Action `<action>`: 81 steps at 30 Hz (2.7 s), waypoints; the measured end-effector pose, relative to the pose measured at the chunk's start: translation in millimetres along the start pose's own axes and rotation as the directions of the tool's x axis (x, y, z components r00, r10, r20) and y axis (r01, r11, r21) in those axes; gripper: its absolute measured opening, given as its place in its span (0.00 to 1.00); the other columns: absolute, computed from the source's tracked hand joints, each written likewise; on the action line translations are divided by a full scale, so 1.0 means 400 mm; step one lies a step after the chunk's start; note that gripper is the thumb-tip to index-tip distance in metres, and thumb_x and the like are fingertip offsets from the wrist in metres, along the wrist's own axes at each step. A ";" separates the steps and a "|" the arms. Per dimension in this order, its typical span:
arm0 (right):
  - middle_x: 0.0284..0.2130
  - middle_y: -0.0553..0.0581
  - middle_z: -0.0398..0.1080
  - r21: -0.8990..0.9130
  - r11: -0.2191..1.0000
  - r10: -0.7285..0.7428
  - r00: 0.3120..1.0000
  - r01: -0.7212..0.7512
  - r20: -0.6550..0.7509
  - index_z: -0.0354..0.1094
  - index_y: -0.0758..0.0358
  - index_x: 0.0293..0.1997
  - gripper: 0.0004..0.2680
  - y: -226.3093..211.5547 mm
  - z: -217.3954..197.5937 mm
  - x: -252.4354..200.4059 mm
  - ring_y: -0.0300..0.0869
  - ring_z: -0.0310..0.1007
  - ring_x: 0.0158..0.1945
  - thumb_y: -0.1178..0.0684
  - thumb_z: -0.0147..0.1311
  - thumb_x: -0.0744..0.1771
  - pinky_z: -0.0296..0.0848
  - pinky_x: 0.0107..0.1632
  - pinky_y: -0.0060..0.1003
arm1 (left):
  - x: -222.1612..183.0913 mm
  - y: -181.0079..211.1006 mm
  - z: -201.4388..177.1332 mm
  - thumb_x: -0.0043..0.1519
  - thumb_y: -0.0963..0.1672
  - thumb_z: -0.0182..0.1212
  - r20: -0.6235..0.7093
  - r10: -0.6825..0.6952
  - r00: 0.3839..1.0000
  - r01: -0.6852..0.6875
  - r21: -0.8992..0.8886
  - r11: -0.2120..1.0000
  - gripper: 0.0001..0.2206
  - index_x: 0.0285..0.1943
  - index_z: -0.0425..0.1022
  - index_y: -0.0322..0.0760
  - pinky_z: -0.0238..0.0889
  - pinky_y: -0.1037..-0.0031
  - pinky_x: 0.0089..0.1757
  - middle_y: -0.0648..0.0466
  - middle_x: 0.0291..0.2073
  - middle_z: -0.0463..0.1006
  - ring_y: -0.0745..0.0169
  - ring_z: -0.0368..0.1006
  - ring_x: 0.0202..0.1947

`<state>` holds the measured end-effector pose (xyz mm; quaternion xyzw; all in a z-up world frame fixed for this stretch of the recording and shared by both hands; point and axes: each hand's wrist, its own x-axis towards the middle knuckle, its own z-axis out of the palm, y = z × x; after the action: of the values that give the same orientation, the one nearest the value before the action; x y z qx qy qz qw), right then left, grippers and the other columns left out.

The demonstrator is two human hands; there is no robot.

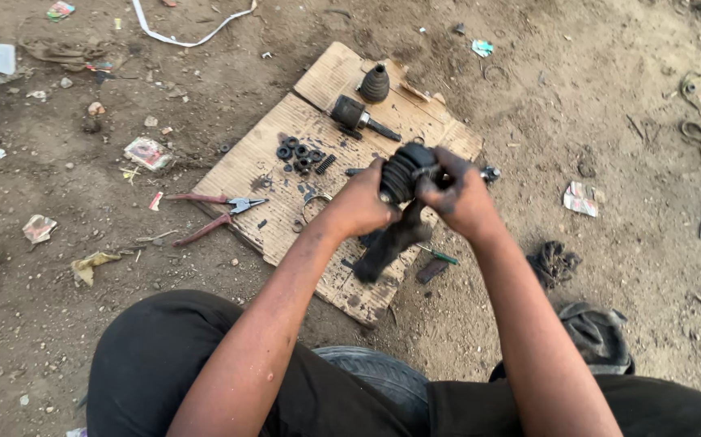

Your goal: The person wipes the exterior and interior of a rubber CV joint boot using a dark cloth while sitting on the ground.

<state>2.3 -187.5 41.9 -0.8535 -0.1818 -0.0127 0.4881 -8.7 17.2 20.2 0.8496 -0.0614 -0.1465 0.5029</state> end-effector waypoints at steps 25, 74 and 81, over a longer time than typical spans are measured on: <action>0.23 0.46 0.69 0.112 0.990 0.091 0.996 -0.091 0.002 0.73 0.69 0.32 0.07 -0.036 -0.005 -0.037 0.30 0.62 0.27 0.54 0.58 0.62 0.63 0.29 0.29 | -0.110 0.193 -0.067 0.47 0.38 0.68 -0.061 0.190 0.980 -0.148 0.420 0.895 0.28 0.56 0.64 0.18 0.75 0.60 0.44 0.34 0.36 0.81 0.40 0.80 0.41; 0.26 0.47 0.70 0.171 0.961 0.204 0.974 -0.219 0.098 0.76 0.71 0.39 0.08 -0.045 -0.019 -0.028 0.32 0.63 0.28 0.53 0.59 0.65 0.64 0.31 0.31 | -0.134 0.134 -0.034 0.44 0.36 0.72 -0.051 0.412 0.910 -0.295 0.620 0.727 0.25 0.51 0.67 0.23 0.75 0.60 0.41 0.38 0.39 0.79 0.41 0.80 0.39; 0.30 0.50 0.74 0.350 0.906 0.243 0.970 -0.236 0.025 0.75 0.68 0.42 0.07 -0.052 -0.002 -0.034 0.34 0.68 0.32 0.54 0.58 0.67 0.68 0.38 0.31 | -0.115 0.145 -0.031 0.45 0.42 0.75 -0.038 0.203 0.979 -0.163 0.457 0.874 0.34 0.61 0.64 0.25 0.74 0.64 0.43 0.42 0.43 0.78 0.48 0.79 0.42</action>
<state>-17.1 -182.8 56.9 -0.7684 -0.0705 0.0719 0.6320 -46.1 10.7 85.0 0.9388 -0.1523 -0.0438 0.3057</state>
